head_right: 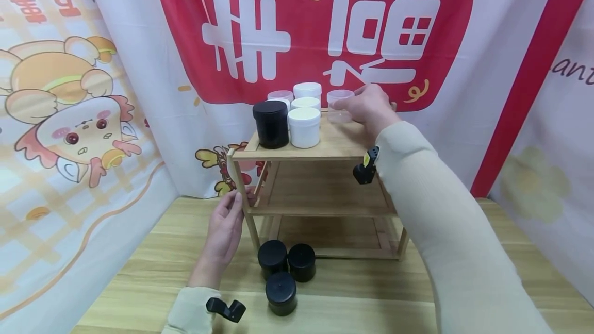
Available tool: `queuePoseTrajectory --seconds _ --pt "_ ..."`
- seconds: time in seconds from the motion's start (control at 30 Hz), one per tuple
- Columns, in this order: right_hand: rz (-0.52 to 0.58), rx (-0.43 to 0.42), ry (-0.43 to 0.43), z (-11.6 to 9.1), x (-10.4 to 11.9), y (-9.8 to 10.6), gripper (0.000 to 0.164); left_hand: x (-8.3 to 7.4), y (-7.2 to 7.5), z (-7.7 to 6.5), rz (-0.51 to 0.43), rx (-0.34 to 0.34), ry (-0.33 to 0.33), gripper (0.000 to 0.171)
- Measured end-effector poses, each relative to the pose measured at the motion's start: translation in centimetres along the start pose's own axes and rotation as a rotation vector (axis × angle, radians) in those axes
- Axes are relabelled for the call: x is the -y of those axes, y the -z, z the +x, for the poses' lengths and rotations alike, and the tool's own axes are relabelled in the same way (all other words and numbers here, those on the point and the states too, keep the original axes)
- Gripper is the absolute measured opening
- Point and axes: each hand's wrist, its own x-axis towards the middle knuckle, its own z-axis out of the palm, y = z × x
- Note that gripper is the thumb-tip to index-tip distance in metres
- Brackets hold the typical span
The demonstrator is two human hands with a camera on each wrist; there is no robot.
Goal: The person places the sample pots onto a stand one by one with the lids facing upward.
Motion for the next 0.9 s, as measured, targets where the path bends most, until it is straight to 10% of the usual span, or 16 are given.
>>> queuePoseTrajectory --seconds 0.9 --pt "-0.014 -0.038 0.013 1.1 -0.2 -1.1 0.096 0.2 -0.1 -0.1 0.012 0.002 -0.007 0.045"
